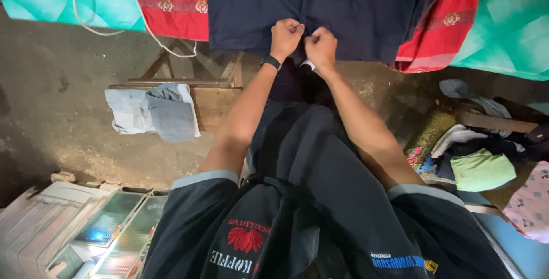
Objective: The person is buttoning up a dark-colored shirt placed on a table.
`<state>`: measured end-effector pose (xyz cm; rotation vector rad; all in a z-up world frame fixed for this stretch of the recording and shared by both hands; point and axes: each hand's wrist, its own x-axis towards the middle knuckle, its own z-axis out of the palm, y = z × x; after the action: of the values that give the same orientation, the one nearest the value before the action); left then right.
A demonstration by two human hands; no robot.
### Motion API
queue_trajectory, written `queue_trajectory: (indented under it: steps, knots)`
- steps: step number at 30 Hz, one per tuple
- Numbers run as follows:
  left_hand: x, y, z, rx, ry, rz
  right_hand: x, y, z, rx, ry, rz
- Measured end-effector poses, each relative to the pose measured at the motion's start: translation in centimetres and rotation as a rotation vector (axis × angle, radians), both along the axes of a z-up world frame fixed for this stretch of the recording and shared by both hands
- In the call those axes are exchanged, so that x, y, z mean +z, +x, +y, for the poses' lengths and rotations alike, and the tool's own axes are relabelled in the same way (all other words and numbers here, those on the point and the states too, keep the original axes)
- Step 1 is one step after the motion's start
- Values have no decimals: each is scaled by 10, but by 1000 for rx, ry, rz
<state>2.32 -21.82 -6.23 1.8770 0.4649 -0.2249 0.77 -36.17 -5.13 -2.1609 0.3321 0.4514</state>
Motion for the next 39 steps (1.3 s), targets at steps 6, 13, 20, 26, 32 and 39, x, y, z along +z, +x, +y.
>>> queue_trajectory:
  steps: [6, 13, 20, 26, 32, 39]
  knots:
    - [-4, -4, 3, 33, -67, 11, -10, -6, -26, -205, 608, 174]
    - [32, -4, 2, -172, -13, -154, 3, -18, -13, -114, 541, -26]
    - [-13, -10, 9, -400, 206, -157, 59, -10, 0, 196, 54, -281]
    - [26, 5, 9, -255, -92, 116, 64, -15, -4, 507, -108, -372]
    - [11, -10, -7, -145, 77, 143, 61, -23, -21, 563, -152, -440]
    - [12, -16, -6, -116, 233, 120, 62, -28, -30, 401, -101, -429]
